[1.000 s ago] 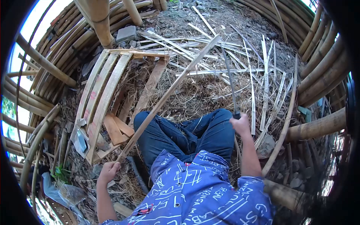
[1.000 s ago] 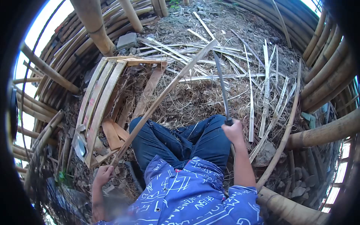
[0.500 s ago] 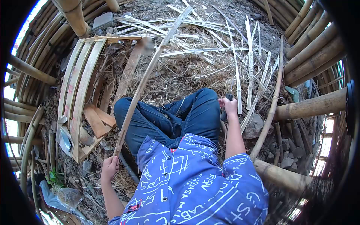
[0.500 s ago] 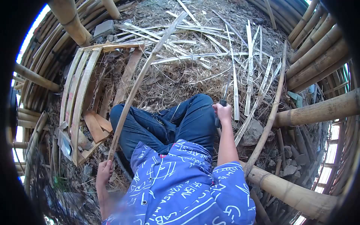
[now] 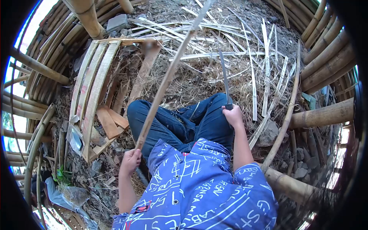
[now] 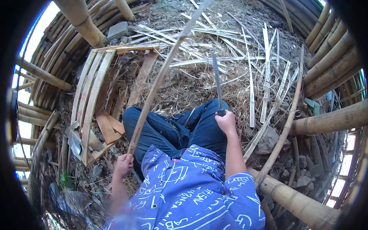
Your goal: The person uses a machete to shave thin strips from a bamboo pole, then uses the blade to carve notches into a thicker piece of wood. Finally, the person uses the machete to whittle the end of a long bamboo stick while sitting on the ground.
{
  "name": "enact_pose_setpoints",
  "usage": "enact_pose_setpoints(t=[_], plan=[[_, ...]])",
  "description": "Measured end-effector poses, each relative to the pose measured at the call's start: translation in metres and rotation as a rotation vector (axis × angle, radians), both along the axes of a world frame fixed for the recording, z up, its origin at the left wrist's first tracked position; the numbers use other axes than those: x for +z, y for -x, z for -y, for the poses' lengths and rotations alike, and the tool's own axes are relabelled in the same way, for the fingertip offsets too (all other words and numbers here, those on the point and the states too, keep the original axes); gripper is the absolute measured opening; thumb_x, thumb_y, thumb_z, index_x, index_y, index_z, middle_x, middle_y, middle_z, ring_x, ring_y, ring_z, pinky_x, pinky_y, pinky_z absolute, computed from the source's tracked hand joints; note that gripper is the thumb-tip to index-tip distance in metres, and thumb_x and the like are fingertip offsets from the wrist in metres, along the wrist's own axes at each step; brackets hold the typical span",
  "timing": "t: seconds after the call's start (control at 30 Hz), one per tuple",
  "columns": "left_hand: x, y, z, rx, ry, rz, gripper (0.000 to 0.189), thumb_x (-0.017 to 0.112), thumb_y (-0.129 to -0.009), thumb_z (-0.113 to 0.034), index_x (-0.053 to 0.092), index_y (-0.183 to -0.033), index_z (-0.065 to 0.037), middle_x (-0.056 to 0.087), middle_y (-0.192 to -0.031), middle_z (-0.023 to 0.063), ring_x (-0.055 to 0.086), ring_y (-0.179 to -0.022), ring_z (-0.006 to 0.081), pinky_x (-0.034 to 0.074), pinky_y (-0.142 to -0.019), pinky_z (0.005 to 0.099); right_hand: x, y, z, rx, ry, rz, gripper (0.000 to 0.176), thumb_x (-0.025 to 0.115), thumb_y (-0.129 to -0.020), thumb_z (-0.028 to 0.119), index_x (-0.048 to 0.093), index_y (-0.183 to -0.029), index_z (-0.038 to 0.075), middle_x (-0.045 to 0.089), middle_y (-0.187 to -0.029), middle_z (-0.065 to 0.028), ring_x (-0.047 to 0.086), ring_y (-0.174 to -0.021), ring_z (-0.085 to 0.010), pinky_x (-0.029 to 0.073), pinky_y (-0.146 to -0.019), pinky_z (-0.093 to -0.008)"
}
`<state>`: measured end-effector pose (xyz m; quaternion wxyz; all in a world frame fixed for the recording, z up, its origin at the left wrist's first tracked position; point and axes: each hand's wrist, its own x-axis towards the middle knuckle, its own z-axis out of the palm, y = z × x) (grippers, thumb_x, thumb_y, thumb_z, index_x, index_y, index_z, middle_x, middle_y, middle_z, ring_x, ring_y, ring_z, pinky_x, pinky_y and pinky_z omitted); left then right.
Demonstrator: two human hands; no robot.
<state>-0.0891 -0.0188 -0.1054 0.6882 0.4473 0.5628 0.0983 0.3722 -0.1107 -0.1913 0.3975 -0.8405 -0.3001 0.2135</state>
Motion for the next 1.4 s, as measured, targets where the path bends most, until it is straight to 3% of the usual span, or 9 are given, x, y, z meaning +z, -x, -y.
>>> enact_pose_setpoints(t=[0.03, 0.2, 0.4, 0.43, 0.57, 0.77, 0.87, 1.1, 1.4], plan=[[-0.011, -0.001, 0.002, 0.011, 0.044, 0.078, 0.03, 0.052, -0.102, -0.028, 0.05, -0.078, -0.009, 0.036, -0.058, -0.0085, 0.034, -0.046, 0.0018, 0.024, -0.04, 0.0196, 0.013, 0.008, -0.003, 0.006, 0.025, -0.013, 0.016, 0.068, -0.074, 0.016, 0.072, -0.082, 0.002, 0.07, -0.071, -0.0132, 0.069, -0.067, -0.0237, 0.051, -0.063, -0.034], [-0.041, -0.028, 0.017, -0.076, 0.114, 0.192, 0.024, 0.057, -0.099, -0.023, 0.051, -0.08, -0.009, 0.039, -0.057, -0.0081, 0.034, -0.042, 0.0022, 0.029, -0.038, 0.0207, 0.02, 0.031, -0.007, 0.163, -0.123, -0.219, 0.008, 0.067, -0.075, 0.007, 0.071, -0.079, 0.002, 0.07, -0.069, -0.0058, 0.064, -0.064, -0.0112, 0.049, -0.06, -0.0276], [-0.055, -0.057, 0.017, -0.181, -0.055, -0.107, 0.029, 0.067, -0.091, -0.029, 0.058, -0.075, -0.007, 0.047, -0.054, -0.0036, 0.04, -0.039, 0.0068, 0.032, -0.036, 0.0252, 0.029, 0.065, -0.012, 0.372, -0.161, -0.242, 0.012, 0.067, -0.073, 0.01, 0.07, -0.08, 0.0, 0.071, -0.074, -0.0121, 0.07, -0.071, -0.0193, 0.053, -0.066, -0.0317], [-0.055, -0.059, 0.018, -0.18, -0.064, -0.132, 0.028, 0.068, -0.091, -0.029, 0.059, -0.076, -0.006, 0.048, -0.054, -0.0033, 0.041, -0.039, 0.007, 0.033, -0.036, 0.0254, 0.025, 0.068, -0.013, 0.39, -0.135, -0.234, 0.018, 0.068, -0.072, 0.015, 0.069, -0.081, 0.0, 0.07, -0.073, -0.0159, 0.07, -0.071, -0.0269, 0.053, -0.066, -0.0351], [-0.058, -0.064, 0.023, -0.194, -0.224, -0.191, 0.029, 0.069, -0.09, -0.029, 0.063, -0.078, -0.003, 0.05, -0.055, -0.0024, 0.044, -0.041, 0.0077, 0.035, -0.038, 0.0267, 0.017, 0.082, -0.016, 0.449, -0.014, -0.162, 0.024, 0.07, -0.07, 0.022, 0.069, -0.083, 0.002, 0.066, -0.073, -0.0209, 0.067, -0.075, -0.0379, 0.053, -0.069, -0.041], [-0.059, -0.069, 0.026, -0.218, -0.427, -0.23, 0.031, 0.075, -0.084, -0.028, 0.062, -0.077, -0.001, 0.046, -0.056, -0.0037, 0.043, -0.052, 0.0059, 0.037, -0.047, 0.028, 0.032, 0.1, -0.02, 0.576, 0.149, -0.034, 0.027, 0.068, -0.068, 0.024, 0.071, -0.087, 0.005, 0.068, -0.078, -0.0209, 0.066, -0.08, -0.0397, 0.052, -0.075, -0.0455], [-0.048, -0.068, 0.024, -0.312, -0.364, -0.23, 0.032, 0.077, -0.08, -0.027, 0.059, -0.075, -0.002, 0.044, -0.056, -0.0033, 0.041, -0.055, 0.007, 0.037, -0.051, 0.0288, 0.035, 0.108, -0.025, 0.633, 0.223, -0.017, 0.029, 0.067, -0.067, 0.025, 0.071, -0.088, 0.006, 0.068, -0.081, -0.0211, 0.066, -0.082, -0.0392, 0.053, -0.078, -0.0461], [-0.052, -0.069, 0.03, -0.26, -0.42, -0.214, 0.03, 0.076, -0.08, -0.023, 0.056, -0.074, -0.002, 0.044, -0.058, -0.0008, 0.04, -0.055, 0.0103, 0.037, -0.051, 0.0306, 0.035, 0.111, -0.039, 0.65, 0.292, 0.084, 0.027, 0.066, -0.066, 0.024, 0.071, -0.085, 0.006, 0.069, -0.082, -0.021, 0.067, -0.082, -0.0391, 0.054, -0.078, -0.0468], [-0.059, -0.065, 0.032, -0.341, -0.521, -0.262, 0.028, 0.073, -0.081, -0.019, 0.059, -0.087, 0.005, 0.055, -0.063, 0.0138, 0.048, -0.057, 0.0182, 0.045, -0.058, 0.0355, 0.029, 0.029, -0.073, 0.503, 0.482, 0.22, 0.028, 0.064, -0.066, 0.02, 0.073, -0.088, 0.004, 0.07, -0.089, -0.0234, 0.067, -0.088, -0.0393, 0.054, -0.083, -0.0466]])
